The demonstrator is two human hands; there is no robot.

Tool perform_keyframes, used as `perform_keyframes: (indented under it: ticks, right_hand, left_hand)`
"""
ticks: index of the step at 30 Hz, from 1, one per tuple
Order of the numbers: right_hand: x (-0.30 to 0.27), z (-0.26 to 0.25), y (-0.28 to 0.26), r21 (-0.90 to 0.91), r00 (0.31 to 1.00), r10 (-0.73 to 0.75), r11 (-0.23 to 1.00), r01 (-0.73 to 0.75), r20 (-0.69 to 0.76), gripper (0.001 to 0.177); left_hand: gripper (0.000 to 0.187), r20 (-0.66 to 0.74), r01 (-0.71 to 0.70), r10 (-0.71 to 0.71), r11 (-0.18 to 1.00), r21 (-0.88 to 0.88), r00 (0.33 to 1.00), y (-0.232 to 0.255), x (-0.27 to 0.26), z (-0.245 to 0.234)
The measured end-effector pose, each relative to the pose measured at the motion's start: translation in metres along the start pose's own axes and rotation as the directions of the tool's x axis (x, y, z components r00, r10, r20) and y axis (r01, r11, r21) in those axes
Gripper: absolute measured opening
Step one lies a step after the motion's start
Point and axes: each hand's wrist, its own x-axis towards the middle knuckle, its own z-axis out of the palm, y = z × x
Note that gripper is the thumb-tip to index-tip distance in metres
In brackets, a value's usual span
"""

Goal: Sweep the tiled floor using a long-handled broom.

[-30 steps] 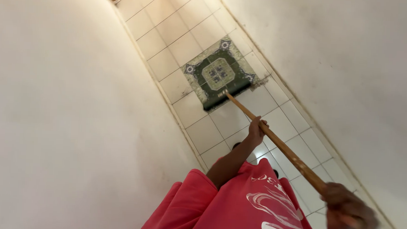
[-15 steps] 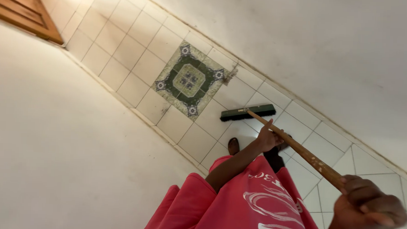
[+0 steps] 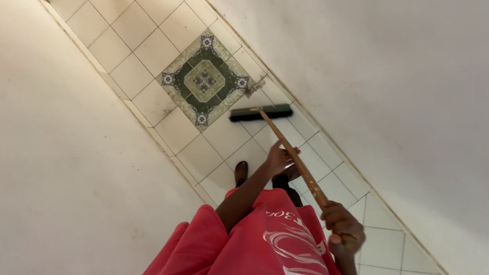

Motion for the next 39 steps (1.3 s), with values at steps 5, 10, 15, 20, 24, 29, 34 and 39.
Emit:
perform_keyframes:
  ticks: [5,10,15,20,24,29,34,39]
  right_hand:
    - [0.004,-0.027,0.069,0.070,0.990,-0.086,0.994,0.078,0.112,0.048]
    - [-0.004,-0.045,0.137,-0.052,0.926,0.102,0.995,-0.090,0.364,0.034]
    - [0.014,-0.044,0.159,-0.158,0.818,0.255,0.967,-0.202,0.516,0.025]
    - [0.041,-0.065,0.101,-0.123,0.827,0.280,0.960,-0.252,0.487,0.033]
    - [0.065,-0.088,0.019,-0.219,0.864,0.091,0.976,0.022,0.494,0.048]
    - [0.065,-0.103,-0.037,-0.171,0.881,0.005,0.982,0.086,0.473,0.057]
    - [0.059,-0.119,-0.034,-0.159,0.921,0.054,0.987,0.008,0.385,0.055]
    - [0.061,-0.118,-0.013,-0.157,0.916,0.150,0.983,-0.097,0.373,0.047]
  left_hand:
    - [0.064,-0.108,-0.181,0.169,0.978,-0.107,0.980,0.021,0.024,0.011]
    - [0.057,-0.189,-0.309,0.278,0.938,-0.157,0.942,0.016,0.050,-0.004]
    - [0.050,-0.162,-0.353,0.330,0.925,-0.142,0.930,-0.002,0.038,0.010]
    - [0.051,-0.112,-0.499,0.486,0.845,-0.192,0.867,0.011,0.037,0.027]
    - [0.052,-0.212,-0.560,0.519,0.772,-0.301,0.828,0.008,0.046,0.036]
    - [0.061,-0.314,-0.521,0.430,0.792,-0.319,0.846,-0.029,0.077,0.024]
    - [0.067,-0.401,-0.328,0.243,0.931,-0.159,0.883,-0.051,0.096,0.033]
    - [0.060,-0.322,-0.282,0.260,0.959,-0.025,0.910,-0.044,0.108,0.029]
